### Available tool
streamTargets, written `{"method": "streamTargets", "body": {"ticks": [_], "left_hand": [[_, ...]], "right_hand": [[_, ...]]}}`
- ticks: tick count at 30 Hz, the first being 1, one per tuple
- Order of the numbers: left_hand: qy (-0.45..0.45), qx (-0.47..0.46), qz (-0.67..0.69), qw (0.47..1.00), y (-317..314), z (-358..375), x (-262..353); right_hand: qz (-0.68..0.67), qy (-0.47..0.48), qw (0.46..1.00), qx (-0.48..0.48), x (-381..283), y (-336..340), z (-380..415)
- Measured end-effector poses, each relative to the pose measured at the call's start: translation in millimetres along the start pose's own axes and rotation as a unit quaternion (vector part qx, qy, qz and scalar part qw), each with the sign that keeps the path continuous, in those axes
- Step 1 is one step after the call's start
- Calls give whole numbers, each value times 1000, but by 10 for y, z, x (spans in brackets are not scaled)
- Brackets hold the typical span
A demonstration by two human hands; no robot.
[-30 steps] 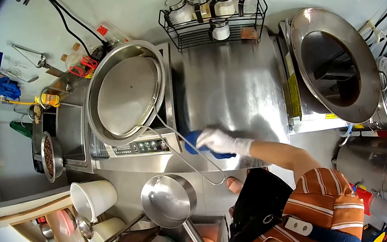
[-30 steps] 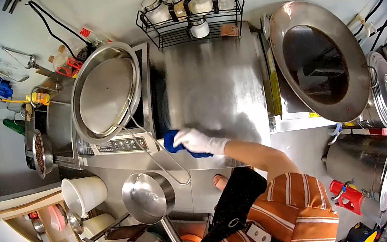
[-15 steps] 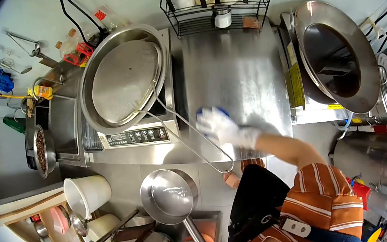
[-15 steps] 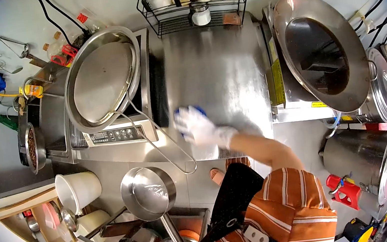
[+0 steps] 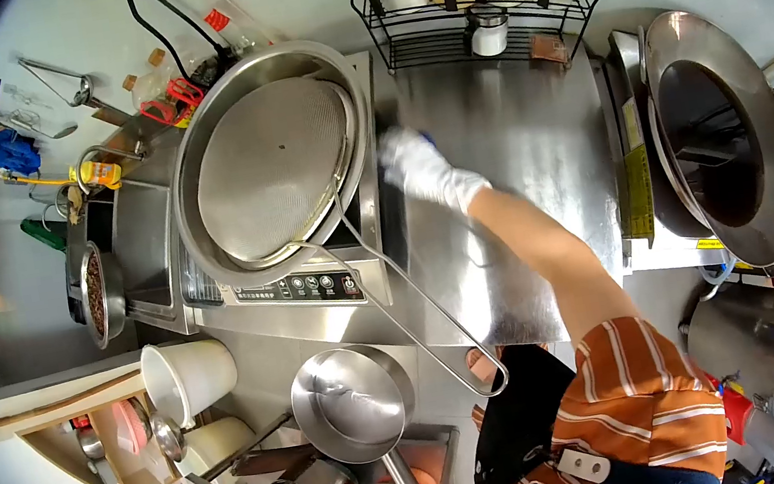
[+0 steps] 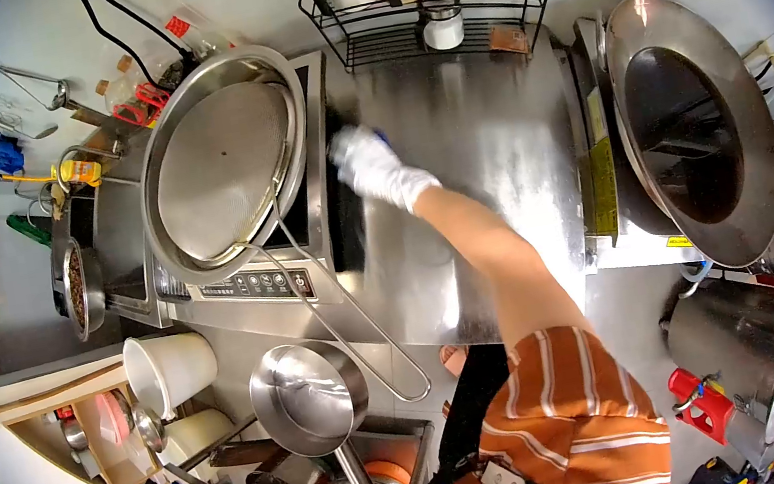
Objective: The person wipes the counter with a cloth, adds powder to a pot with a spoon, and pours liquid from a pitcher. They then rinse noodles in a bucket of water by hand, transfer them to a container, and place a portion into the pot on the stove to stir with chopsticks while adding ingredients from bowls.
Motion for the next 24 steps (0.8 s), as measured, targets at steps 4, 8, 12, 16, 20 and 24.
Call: {"method": "streamTargets", "body": {"ticks": [4, 8, 12, 16, 20, 24], "left_hand": [[-10, -5, 8, 1000, 20, -1, -10], [-28, -3, 22, 999, 112, 28, -50], [-47, -7, 60, 997, 164, 114, -122], [-61, 24, -68, 996, 274, 112, -198], [-42, -16, -69, 997, 351, 43, -312], [-72, -14, -93, 993, 434, -3, -227]], "right_hand": [[-40, 221, 974, -26, -1564, 170, 998], [-136, 253, 956, -61, -1701, 494, 1611], [11, 34, 997, 66, -99, 563, 1050], [-298, -105, 936, 153, -203, 22, 954], [-120, 66, 990, -29, -1819, 308, 1643], [-95, 56, 987, -113, -1642, 789, 2230]]}}
Point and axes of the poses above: each hand's wrist, its own z-axis away from the middle knuckle, its own y-axis out of the back of the hand, x = y × z, the point moved 8 cm from there along -z, towards the middle knuckle, and after that the axes turned 15 degrees about y, right-handed, at the moved point
